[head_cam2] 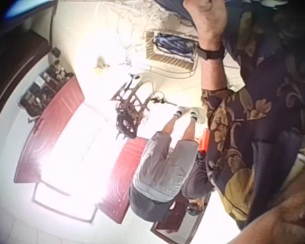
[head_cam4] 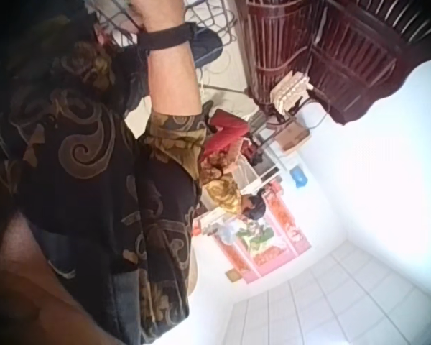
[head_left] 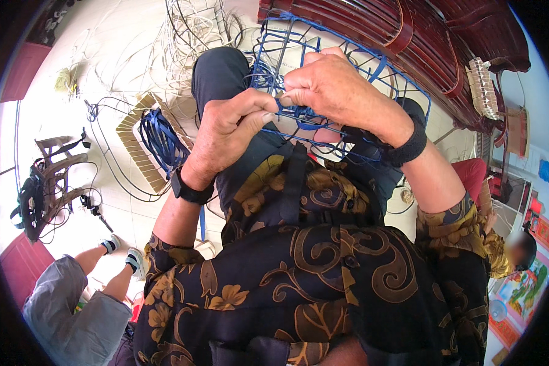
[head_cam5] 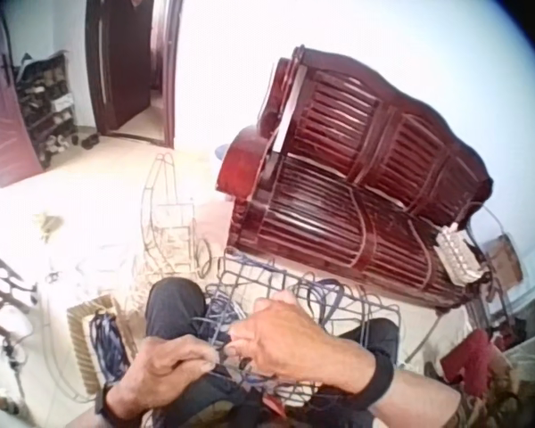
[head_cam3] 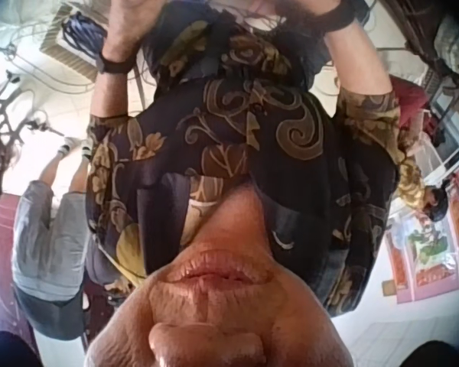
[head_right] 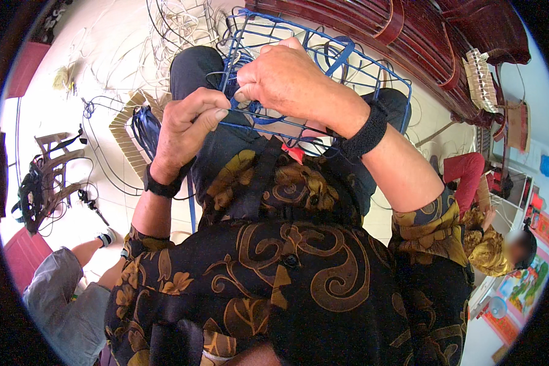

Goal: The person weaves blue plastic strips through a wire frame to create a basket, repeatedly pulling and threading the strips by hand.

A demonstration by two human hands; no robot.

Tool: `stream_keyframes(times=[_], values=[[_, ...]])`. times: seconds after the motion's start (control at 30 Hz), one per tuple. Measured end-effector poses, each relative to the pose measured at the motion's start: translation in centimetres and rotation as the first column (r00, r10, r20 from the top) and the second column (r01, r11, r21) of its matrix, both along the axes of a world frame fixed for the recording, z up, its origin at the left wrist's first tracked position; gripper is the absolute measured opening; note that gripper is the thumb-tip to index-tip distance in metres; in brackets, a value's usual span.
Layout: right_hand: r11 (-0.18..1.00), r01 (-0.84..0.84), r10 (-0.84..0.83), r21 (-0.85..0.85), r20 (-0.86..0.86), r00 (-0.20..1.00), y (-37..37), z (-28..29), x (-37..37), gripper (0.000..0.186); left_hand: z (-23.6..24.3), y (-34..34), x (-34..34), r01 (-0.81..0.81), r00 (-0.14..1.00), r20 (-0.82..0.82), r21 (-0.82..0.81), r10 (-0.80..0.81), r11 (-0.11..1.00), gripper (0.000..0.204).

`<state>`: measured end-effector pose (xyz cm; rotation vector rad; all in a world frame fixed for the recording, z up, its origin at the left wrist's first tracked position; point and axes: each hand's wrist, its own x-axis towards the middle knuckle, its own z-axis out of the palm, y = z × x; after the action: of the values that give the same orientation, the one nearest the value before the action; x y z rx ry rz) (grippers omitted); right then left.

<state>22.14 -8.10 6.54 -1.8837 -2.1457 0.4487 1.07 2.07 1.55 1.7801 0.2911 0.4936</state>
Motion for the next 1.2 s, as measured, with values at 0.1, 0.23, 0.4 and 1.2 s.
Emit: stream_keyframes(times=[0.1, 0.23, 0.4, 1.2], values=[[1.0, 0.007, -0.007, -0.008, -0.003, 1.0, -0.6, 0.5, 0.0, 0.021, -0.1, -0.2, -0.1, -0.009, 1.0, -0.019, -0.018, 0.008, 1.0, 0.008], [0.996, 0.07, -0.07, 0.061, -0.005, 0.998, -1.8, 1.0, -0.5, 0.022, -0.2, -0.5, -0.1, -0.053, 0.999, 0.005, 0.046, 0.053, 0.998, 0.009], [0.995, 0.087, -0.084, 0.057, -0.053, 0.995, -2.5, 2.0, -0.6, 0.016, 0.0, -1.1, -0.1, -0.103, 0.995, 0.0, -0.019, 0.103, 0.994, 0.013], [0.961, 0.062, -0.044, 0.271, -0.073, 0.996, -2.1, 1.9, -0.1, 0.014, 3.7, -0.8, 1.4, -0.018, 0.946, -0.324, -0.033, 0.006, 0.999, 0.021]])
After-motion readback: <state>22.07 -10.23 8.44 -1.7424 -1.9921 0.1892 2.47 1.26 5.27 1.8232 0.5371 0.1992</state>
